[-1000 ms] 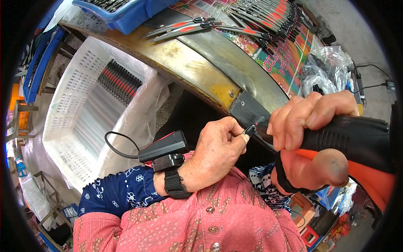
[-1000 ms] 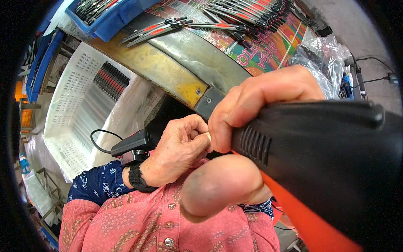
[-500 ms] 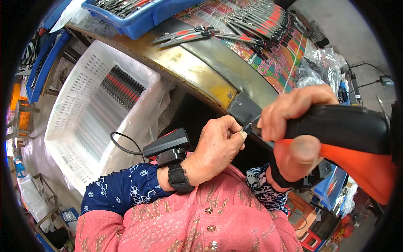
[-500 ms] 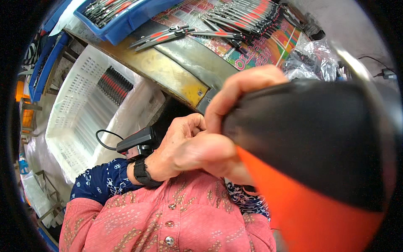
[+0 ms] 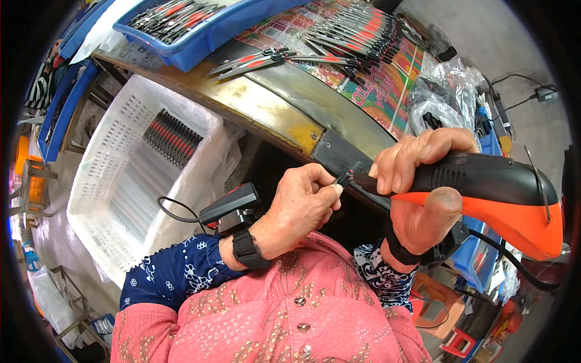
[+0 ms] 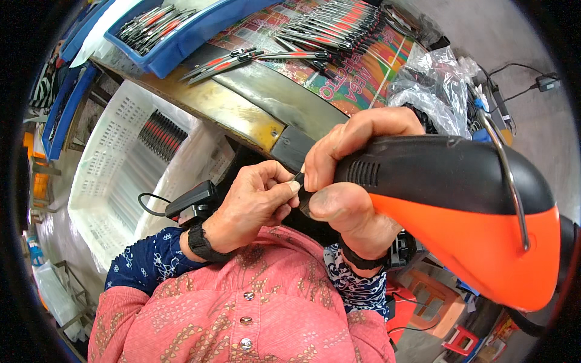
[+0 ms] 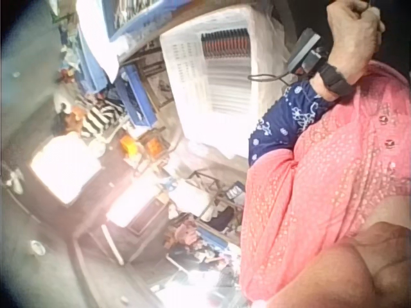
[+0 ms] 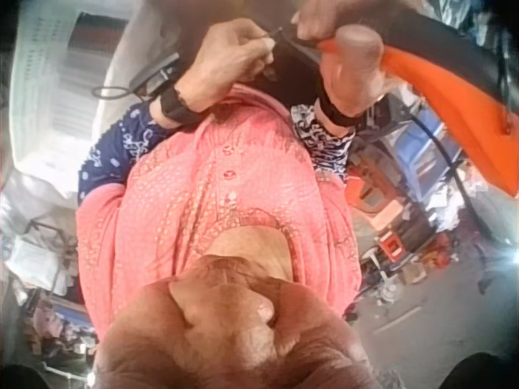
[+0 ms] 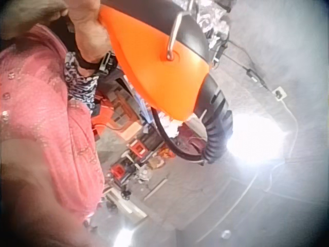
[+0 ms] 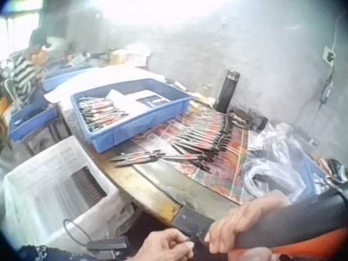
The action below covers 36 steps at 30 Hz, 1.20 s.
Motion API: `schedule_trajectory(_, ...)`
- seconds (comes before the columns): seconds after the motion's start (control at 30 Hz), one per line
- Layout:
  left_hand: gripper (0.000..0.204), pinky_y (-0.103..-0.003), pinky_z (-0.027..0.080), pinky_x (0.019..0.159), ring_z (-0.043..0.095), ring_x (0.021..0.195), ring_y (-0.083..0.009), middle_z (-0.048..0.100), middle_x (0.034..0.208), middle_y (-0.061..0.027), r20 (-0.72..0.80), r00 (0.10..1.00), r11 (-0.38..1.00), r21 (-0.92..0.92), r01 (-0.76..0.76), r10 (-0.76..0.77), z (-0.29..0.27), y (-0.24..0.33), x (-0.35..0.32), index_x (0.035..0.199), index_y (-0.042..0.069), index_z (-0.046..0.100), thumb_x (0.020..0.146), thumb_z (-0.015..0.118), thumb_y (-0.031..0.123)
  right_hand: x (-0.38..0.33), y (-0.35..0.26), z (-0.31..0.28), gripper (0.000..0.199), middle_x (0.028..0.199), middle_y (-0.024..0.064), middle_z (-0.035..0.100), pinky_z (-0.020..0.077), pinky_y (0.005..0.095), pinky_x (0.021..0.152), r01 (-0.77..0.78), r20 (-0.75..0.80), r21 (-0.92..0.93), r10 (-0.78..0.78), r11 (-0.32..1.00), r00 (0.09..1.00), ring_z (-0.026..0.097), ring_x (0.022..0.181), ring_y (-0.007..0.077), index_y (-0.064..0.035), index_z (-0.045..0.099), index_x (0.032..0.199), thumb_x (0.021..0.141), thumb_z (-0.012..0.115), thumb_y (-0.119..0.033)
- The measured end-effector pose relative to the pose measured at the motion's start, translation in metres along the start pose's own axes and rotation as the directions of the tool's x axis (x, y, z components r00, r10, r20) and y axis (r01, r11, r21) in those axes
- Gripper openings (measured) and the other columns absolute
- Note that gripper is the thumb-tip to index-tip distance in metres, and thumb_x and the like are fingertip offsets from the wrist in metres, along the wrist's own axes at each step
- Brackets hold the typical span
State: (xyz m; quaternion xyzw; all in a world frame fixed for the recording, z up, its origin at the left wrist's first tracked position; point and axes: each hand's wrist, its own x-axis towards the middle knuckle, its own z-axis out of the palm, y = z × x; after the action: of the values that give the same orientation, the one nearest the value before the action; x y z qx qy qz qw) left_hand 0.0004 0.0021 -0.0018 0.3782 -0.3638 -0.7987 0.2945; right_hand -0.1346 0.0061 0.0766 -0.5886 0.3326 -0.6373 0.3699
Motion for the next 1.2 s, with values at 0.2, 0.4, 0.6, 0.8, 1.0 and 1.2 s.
schedule_trajectory(0.2, 0.011, -0.019, 0.034, 0.042, 0.047, 0.051, -0.0059, 0.058, 0.070, -0.0026, 0.016, 1.000, 1.000, 0.000, 0.003, -0.003, -0.001, 0.001, 0.001, 0.088, 0.002, 0.052, 0.089, 0.057, 0.012, 0.000, -0.006, -0.009, 0.062, 0.063, 0.0043, 0.048, 0.0465, 0.0338, 0.056, -0.030, 0.024, -0.039, 0.031, 0.999, 0.999, 0.051, 0.051, 0.0171, -0.0054, 0.043, 0.095, 0.073, 0.069, -0.057)
schedule_trajectory(0.4, 0.009, -0.019, 0.035, 0.043, 0.048, 0.052, -0.0063, 0.058, 0.071, -0.0035, 0.013, 0.999, 0.999, -0.010, 0.036, -0.036, 0.000, 0.005, -0.001, 0.089, 0.003, 0.051, 0.090, 0.055, 0.011, 0.000, -0.004, -0.019, 0.061, 0.064, 0.0039, 0.048, 0.0466, 0.0324, 0.056, 0.043, 0.074, 0.016, -0.044, 0.999, 0.996, 0.050, 0.052, 0.0164, -0.0059, 0.042, 0.094, 0.075, 0.067, -0.058)
schedule_trajectory(0.6, 0.016, -0.018, 0.035, 0.043, 0.047, 0.053, -0.0043, 0.052, 0.070, 0.0003, -0.032, 0.973, 0.968, 0.110, -0.226, 0.231, -0.005, 0.016, -0.008, 0.100, 0.001, 0.050, 0.086, 0.057, 0.001, -0.004, -0.006, -0.024, 0.062, 0.063, 0.0035, 0.047, 0.0462, 0.0310, 0.054, 0.090, 0.008, 0.046, -0.090, 0.995, 0.996, 0.049, 0.050, 0.0151, -0.0062, 0.040, 0.092, 0.074, 0.067, -0.059)
schedule_trajectory(0.8, 0.021, -0.028, 0.038, 0.049, 0.047, 0.050, -0.0143, 0.048, 0.055, -0.0068, -0.093, 0.682, 0.492, 0.763, -0.419, 0.725, -0.040, 0.048, 0.020, 0.095, 0.004, 0.059, 0.075, 0.065, 0.005, -0.009, -0.010, -0.024, 0.062, 0.061, 0.0034, 0.046, 0.0458, 0.0306, 0.052, -0.002, -0.089, -0.067, -0.004, 0.998, 0.996, 0.049, 0.049, 0.0154, -0.0064, 0.039, 0.091, 0.074, 0.069, -0.058)
schedule_trajectory(1.0, 0.019, -0.034, 0.046, 0.063, 0.059, 0.069, -0.0273, 0.057, 0.078, -0.0118, 0.217, 0.454, -0.099, 0.958, -0.269, 0.864, -0.068, 0.077, 0.057, 0.094, 0.001, 0.061, 0.074, 0.064, 0.002, -0.009, -0.003, -0.028, 0.053, 0.063, 0.0058, 0.050, 0.0469, 0.0312, 0.053, 0.042, -0.101, 0.064, -0.036, 0.997, 0.994, 0.052, 0.051, 0.0166, -0.0036, 0.042, 0.091, 0.067, 0.078, -0.034)
schedule_trajectory(1.2, 0.020, -0.038, 0.045, 0.075, 0.055, 0.087, -0.0301, 0.057, 0.090, -0.0107, 0.323, 0.469, -0.320, 0.943, -0.089, 0.822, -0.078, 0.088, 0.078, 0.093, 0.003, 0.063, 0.073, 0.064, 0.004, -0.013, 0.000, -0.036, 0.053, 0.068, 0.0075, 0.055, 0.0495, 0.0316, 0.060, 0.030, -0.114, 0.253, -0.001, 0.967, 0.993, 0.056, 0.060, 0.0173, -0.0011, 0.044, 0.092, 0.059, 0.085, -0.004)
